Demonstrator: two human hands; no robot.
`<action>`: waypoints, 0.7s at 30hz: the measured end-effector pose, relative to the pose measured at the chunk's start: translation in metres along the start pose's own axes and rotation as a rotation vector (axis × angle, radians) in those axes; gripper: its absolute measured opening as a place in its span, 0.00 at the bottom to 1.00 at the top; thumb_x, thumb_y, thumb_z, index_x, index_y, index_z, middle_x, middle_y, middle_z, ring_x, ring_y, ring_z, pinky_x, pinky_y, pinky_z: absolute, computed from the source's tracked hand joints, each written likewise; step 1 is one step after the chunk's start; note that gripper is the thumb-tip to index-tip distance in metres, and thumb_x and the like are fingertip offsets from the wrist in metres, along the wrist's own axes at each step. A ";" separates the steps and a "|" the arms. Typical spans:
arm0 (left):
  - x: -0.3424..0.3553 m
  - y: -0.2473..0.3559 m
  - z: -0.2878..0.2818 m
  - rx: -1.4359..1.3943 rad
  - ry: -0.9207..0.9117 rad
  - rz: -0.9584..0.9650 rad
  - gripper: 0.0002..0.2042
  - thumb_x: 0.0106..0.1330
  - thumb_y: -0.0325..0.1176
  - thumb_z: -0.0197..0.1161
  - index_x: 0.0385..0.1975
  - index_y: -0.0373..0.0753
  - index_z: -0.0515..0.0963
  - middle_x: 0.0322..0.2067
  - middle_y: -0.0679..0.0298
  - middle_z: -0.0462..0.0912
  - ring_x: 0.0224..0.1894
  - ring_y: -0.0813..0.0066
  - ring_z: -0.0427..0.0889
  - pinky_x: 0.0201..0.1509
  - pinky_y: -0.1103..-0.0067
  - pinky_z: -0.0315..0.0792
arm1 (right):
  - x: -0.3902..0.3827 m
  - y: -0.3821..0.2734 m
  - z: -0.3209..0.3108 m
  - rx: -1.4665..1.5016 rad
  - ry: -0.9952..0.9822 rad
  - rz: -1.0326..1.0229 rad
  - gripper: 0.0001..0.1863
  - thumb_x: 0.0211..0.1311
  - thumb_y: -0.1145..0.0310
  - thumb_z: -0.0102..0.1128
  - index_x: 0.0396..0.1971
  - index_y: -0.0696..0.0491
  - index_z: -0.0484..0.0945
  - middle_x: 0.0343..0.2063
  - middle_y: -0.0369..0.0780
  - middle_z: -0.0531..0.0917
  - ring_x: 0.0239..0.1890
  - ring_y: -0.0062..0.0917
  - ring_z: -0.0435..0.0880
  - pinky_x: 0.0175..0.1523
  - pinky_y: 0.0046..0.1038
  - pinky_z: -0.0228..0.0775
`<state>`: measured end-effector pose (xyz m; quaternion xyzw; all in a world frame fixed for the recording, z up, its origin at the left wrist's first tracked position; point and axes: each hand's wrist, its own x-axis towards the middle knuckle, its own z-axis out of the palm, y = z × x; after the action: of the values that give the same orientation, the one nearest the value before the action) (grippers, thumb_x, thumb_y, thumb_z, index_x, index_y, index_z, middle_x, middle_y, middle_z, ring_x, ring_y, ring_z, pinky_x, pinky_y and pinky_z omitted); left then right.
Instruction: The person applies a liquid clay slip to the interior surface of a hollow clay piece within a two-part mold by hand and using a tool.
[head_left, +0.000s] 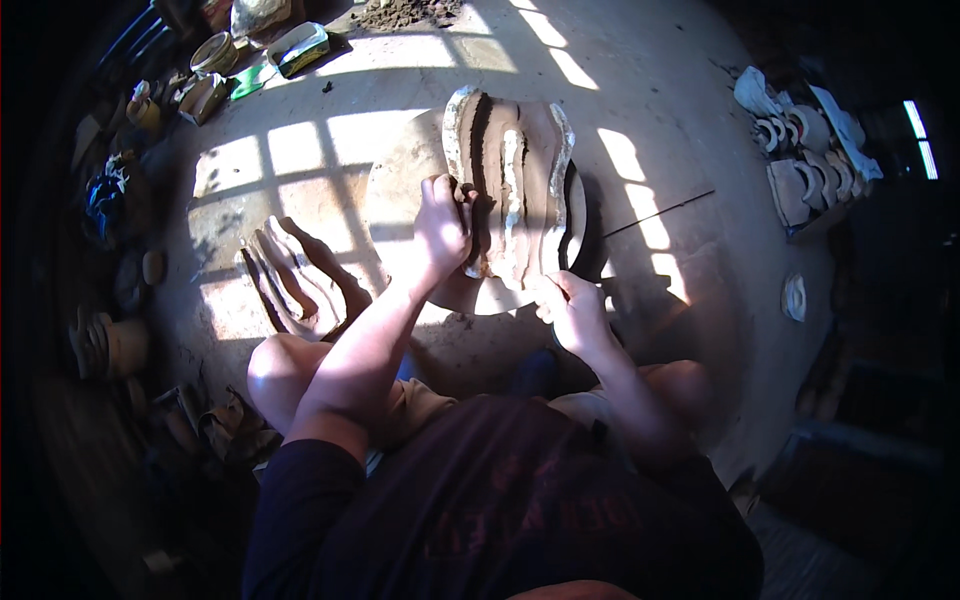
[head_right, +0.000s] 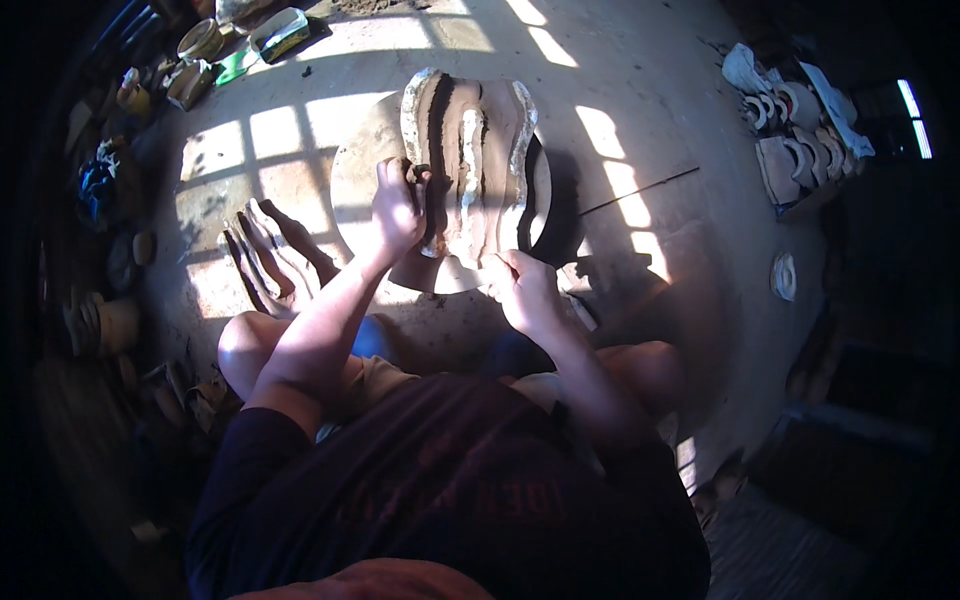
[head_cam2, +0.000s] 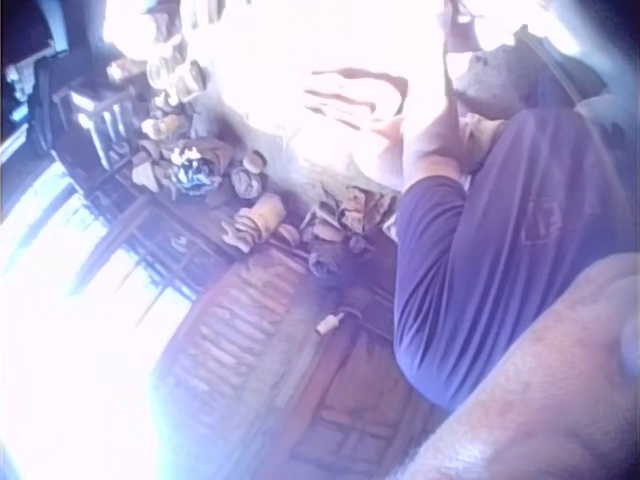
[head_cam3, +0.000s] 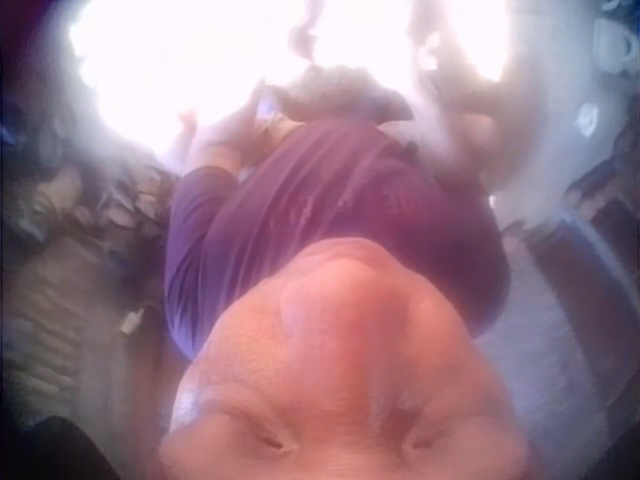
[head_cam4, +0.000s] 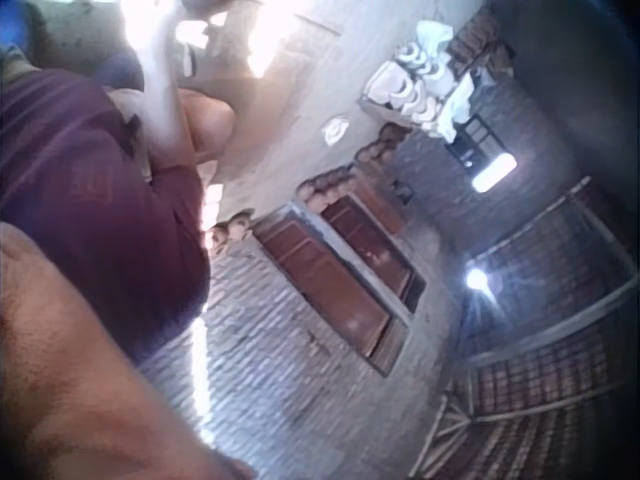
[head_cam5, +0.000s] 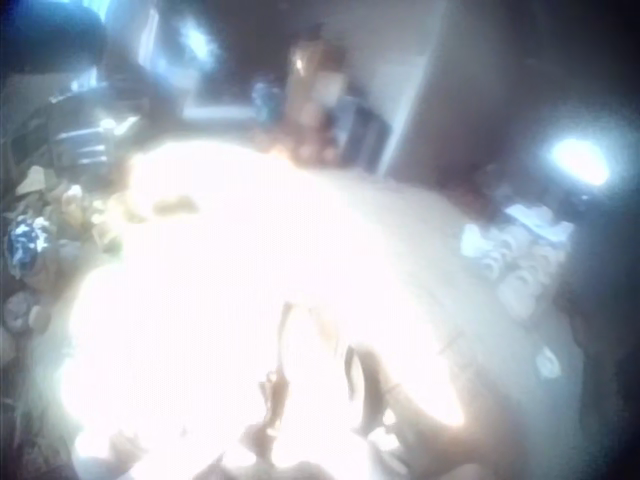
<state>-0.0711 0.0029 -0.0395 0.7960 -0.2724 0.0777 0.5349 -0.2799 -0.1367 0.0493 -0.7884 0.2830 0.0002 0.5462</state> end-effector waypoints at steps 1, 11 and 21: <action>0.004 -0.002 -0.005 0.022 -0.044 0.001 0.19 0.75 0.33 0.62 0.60 0.32 0.69 0.49 0.41 0.75 0.42 0.33 0.80 0.46 0.51 0.76 | -0.002 -0.008 -0.002 0.003 0.001 -0.002 0.07 0.76 0.72 0.62 0.44 0.59 0.85 0.27 0.34 0.85 0.25 0.15 0.81 0.32 0.22 0.74; -0.010 0.096 -0.019 -0.515 -0.448 -0.231 0.19 0.74 0.48 0.70 0.34 0.35 0.84 0.26 0.64 0.83 0.27 0.76 0.78 0.32 0.73 0.71 | -0.005 -0.045 -0.023 -0.310 0.205 -0.528 0.25 0.68 0.71 0.69 0.62 0.63 0.78 0.45 0.47 0.83 0.44 0.35 0.88 0.50 0.35 0.81; -0.058 0.089 -0.022 -0.579 -1.104 -0.545 0.26 0.83 0.56 0.54 0.48 0.35 0.83 0.33 0.62 0.86 0.33 0.76 0.84 0.39 0.74 0.78 | -0.005 0.002 -0.024 -0.495 -0.033 -0.706 0.17 0.59 0.76 0.69 0.49 0.59 0.80 0.38 0.47 0.82 0.40 0.44 0.85 0.45 0.40 0.79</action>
<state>-0.1617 0.0176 0.0173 0.5840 -0.3050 -0.5536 0.5095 -0.2922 -0.1563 0.0586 -0.9441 -0.0217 -0.1061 0.3114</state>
